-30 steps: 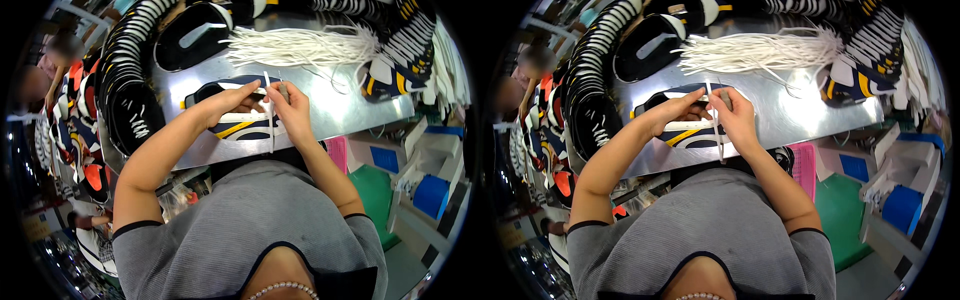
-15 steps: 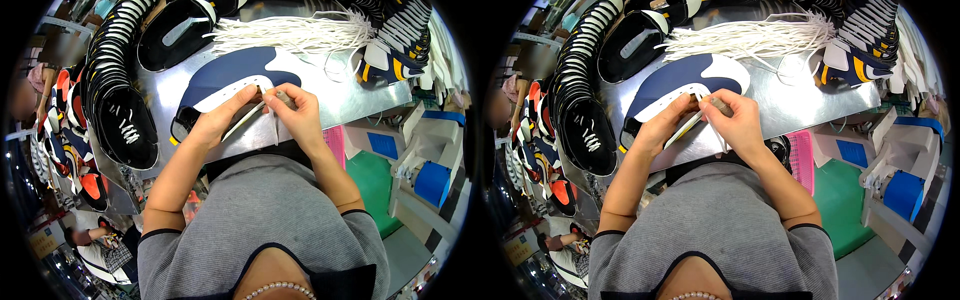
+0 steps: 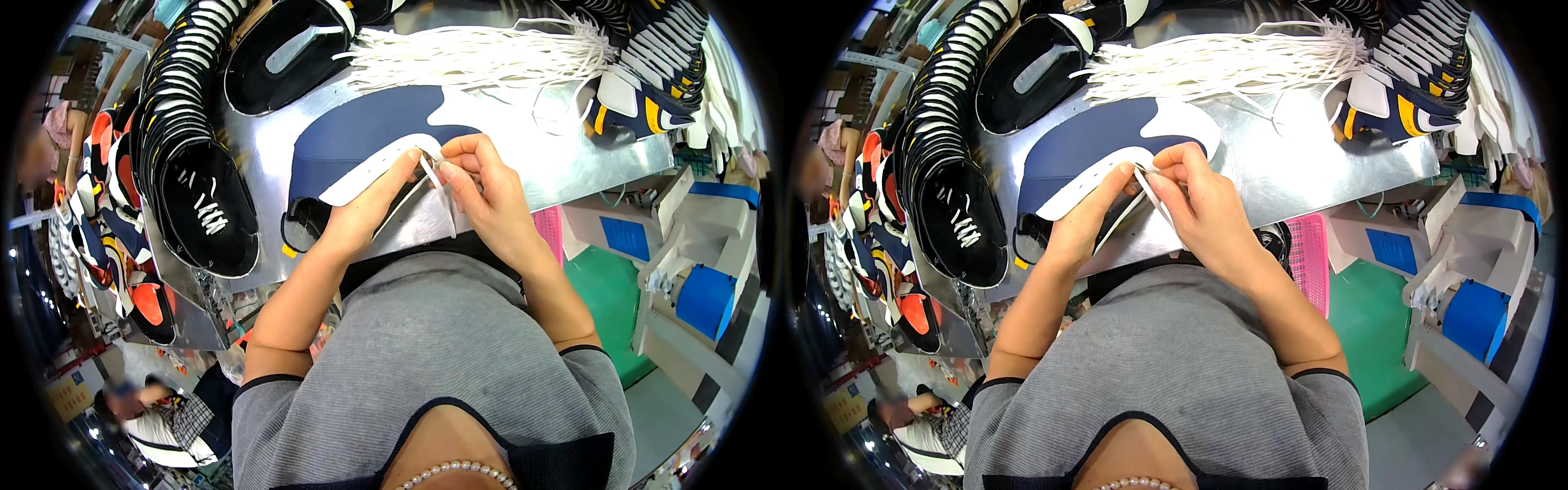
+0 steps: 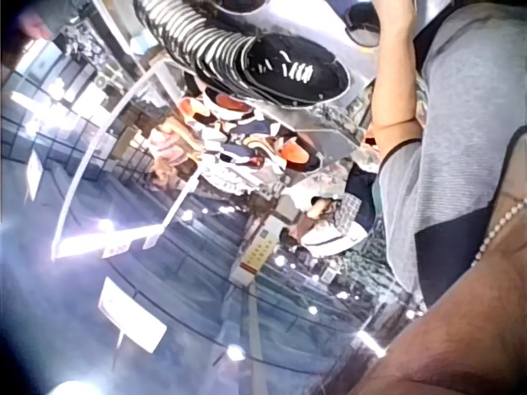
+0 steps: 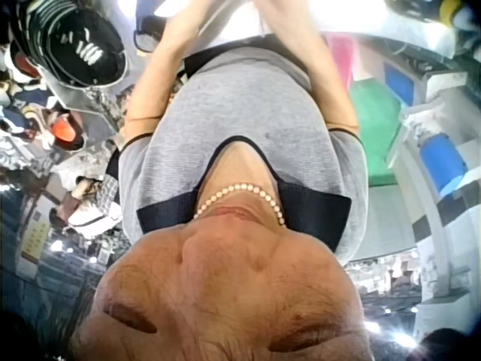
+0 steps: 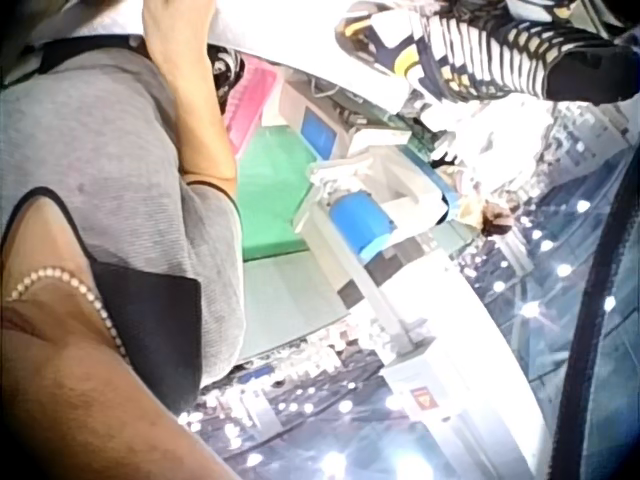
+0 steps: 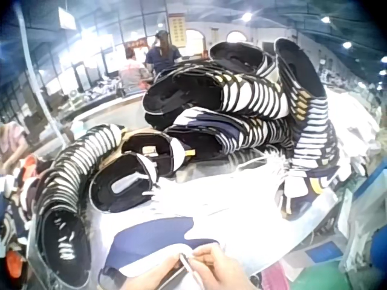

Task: The person laces several shoe uppers by threading white laces through the eyelets by hand and using a small metal hook to pull the laces through.

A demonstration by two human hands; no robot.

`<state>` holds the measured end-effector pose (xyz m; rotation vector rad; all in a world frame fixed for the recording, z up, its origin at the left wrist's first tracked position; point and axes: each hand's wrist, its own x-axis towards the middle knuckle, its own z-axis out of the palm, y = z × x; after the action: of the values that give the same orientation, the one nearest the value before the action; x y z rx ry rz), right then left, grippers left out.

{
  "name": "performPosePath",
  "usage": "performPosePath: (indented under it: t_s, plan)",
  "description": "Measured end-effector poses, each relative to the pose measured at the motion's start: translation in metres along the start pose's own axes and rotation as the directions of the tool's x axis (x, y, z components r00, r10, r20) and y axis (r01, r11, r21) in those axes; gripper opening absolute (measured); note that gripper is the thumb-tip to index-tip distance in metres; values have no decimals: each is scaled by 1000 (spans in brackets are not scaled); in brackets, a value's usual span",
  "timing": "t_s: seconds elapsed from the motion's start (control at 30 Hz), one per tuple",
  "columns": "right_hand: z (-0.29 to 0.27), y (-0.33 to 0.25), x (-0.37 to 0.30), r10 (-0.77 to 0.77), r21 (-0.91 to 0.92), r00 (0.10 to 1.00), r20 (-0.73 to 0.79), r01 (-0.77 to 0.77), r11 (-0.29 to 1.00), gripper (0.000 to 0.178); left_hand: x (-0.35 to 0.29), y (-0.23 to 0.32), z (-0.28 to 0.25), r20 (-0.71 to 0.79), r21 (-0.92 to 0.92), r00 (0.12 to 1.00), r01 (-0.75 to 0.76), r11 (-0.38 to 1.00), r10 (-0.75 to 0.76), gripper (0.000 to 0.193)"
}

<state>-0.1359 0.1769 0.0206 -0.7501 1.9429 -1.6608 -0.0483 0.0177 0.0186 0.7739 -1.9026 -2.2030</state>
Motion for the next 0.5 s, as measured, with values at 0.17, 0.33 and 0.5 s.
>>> performPosePath:
  t_s: [0.17, 0.33, 0.5]
  plan:
    - [-8, -6, 0, 80, 45, 994, 68, -83, 995, 12, 2, -8, -3, 0, 46, 1000, -20, 999, 20, 26]
    - [-15, -7, 2, 141, 84, 983, 116, -152, 985, 14, -1, 0, 1, -7, 89, 999, 38, 995, -37, 18]
    - [-12, -6, 5, 8, -191, 1000, 21, -4, 982, 19, -9, -3, 4, 264, 728, 765, -558, 399, 588, 22]
